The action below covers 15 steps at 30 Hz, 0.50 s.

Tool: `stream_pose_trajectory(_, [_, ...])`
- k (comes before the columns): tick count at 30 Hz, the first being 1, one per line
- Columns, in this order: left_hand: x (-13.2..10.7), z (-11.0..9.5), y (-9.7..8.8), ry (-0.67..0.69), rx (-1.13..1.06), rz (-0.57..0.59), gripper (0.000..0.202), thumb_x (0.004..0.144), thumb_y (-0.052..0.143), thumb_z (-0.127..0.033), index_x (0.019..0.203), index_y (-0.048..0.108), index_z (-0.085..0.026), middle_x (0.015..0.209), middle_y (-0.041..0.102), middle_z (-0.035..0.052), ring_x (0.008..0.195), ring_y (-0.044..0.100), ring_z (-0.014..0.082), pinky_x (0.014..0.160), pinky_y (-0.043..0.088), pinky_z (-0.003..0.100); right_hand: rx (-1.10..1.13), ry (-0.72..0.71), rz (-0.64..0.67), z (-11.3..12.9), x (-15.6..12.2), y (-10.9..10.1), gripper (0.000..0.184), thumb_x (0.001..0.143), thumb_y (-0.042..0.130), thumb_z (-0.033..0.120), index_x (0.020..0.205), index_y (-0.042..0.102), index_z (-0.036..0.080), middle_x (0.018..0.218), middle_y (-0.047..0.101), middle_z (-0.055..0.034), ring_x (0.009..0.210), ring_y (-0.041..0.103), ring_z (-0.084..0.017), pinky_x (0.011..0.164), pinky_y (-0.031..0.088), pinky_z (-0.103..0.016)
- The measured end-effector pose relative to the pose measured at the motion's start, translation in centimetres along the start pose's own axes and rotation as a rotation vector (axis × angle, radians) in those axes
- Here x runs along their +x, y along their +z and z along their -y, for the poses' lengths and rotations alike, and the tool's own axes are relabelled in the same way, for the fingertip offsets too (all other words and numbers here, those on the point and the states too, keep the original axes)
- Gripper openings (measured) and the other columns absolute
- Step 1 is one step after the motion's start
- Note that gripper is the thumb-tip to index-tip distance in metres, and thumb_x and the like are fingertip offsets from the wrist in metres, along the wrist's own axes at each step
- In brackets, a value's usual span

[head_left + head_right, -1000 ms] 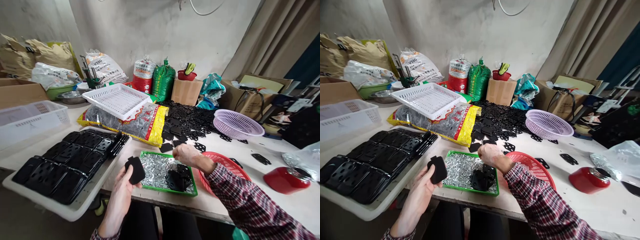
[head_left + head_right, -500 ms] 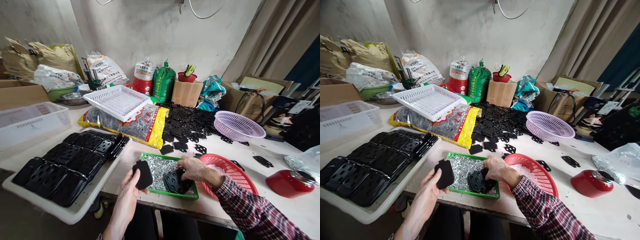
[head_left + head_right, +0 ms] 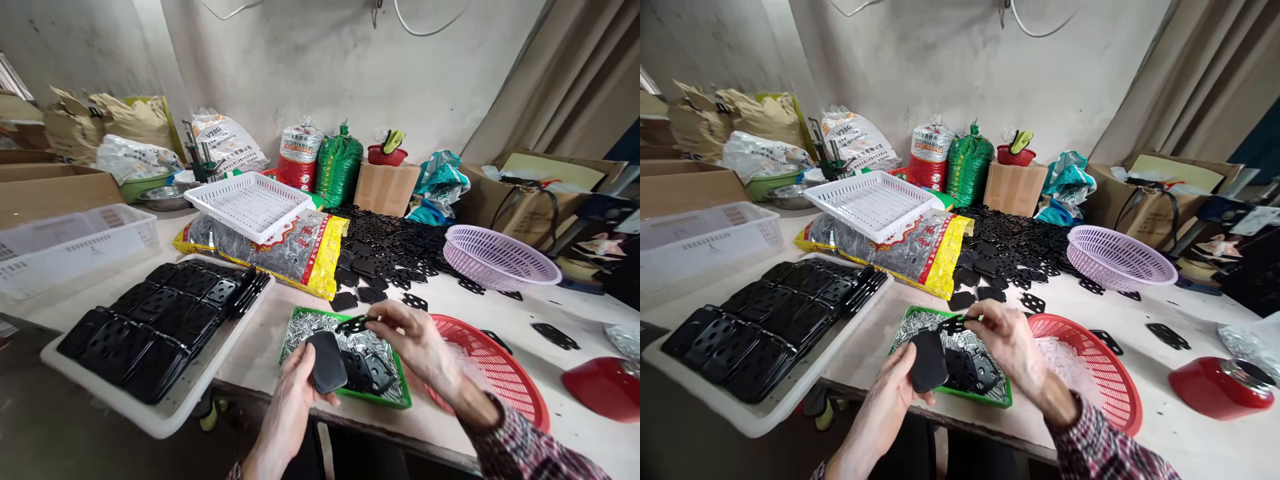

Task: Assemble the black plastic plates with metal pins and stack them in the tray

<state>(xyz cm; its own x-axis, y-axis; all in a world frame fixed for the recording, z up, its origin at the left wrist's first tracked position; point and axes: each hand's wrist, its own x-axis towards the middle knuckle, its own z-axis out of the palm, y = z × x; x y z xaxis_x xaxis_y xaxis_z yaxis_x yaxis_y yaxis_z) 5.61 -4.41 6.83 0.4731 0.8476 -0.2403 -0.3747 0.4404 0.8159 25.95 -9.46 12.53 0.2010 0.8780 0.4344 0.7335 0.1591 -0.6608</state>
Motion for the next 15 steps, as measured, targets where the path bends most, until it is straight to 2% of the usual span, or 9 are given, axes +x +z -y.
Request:
stream_pose_trajectory(3, [-0.3, -0.1, 1.1, -0.064, -0.047, 0.08, 0.03, 0.085, 0.069, -0.05, 0.089, 0.064, -0.02, 0.088, 0.067, 0.0055, 0.074, 0.063, 0.0194, 0.051, 0.056, 0.028, -0.176, -0.356, -0.147, 1.3, -2.6, 1.9, 0.012, 0.095, 0.056, 0.015, 0.098, 0.067, 0.019, 0.091, 0.073, -0.005, 0.079, 0.069, -0.016, 0.071, 0.055, -0.027])
stream_pose_trajectory(6, [-0.7, -0.4, 1.5, -0.056, -0.096, 0.093, 0.033, 0.087, 0.066, -0.052, 0.093, 0.064, -0.02, 0.094, 0.07, 0.0068, 0.081, 0.067, 0.0212, 0.057, 0.057, 0.029, -0.329, -0.542, -0.184, 1.4, -4.8, 3.6, 0.02, 0.094, 0.052, 0.008, 0.105, 0.066, 0.017, 0.097, 0.074, -0.0084, 0.079, 0.068, -0.017, 0.07, 0.054, -0.029])
stream_pose_trajectory(9, [-1.0, -0.6, 1.4, -0.061, -0.085, 0.053, 0.039, 0.086, 0.064, -0.058, 0.095, 0.066, -0.02, 0.098, 0.072, 0.0087, 0.091, 0.069, 0.0245, 0.064, 0.059, 0.031, -0.378, -0.582, -0.169, 1.5, -5.9, 4.8, 0.022, 0.095, 0.049, 0.007, 0.107, 0.066, 0.015, 0.099, 0.075, -0.0108, 0.078, 0.068, -0.018, 0.068, 0.054, -0.031])
stream_pose_trajectory(12, [-1.1, -0.3, 1.0, -0.038, 0.002, -0.035, 0.036, 0.077, 0.077, -0.05, 0.098, 0.07, -0.022, 0.112, 0.07, 0.0093, 0.104, 0.067, 0.0268, 0.071, 0.06, 0.03, -0.314, -0.547, -0.137, 2.1, -6.3, 5.5, 0.023, 0.097, 0.048, 0.009, 0.108, 0.066, 0.016, 0.099, 0.075, -0.0099, 0.079, 0.068, -0.018, 0.069, 0.055, -0.031])
stream_pose_trajectory(15, [-1.0, 0.4, 0.1, 0.027, 0.148, -0.161, 0.044, 0.071, 0.082, -0.044, 0.11, 0.071, -0.025, 0.126, 0.065, 0.0091, 0.109, 0.066, 0.0282, 0.07, 0.06, 0.029, -0.174, -0.466, -0.152, 2.3, -6.3, 5.7, 0.022, 0.098, 0.05, 0.012, 0.113, 0.066, 0.019, 0.101, 0.074, -0.0085, 0.084, 0.07, -0.017, 0.074, 0.057, -0.028])
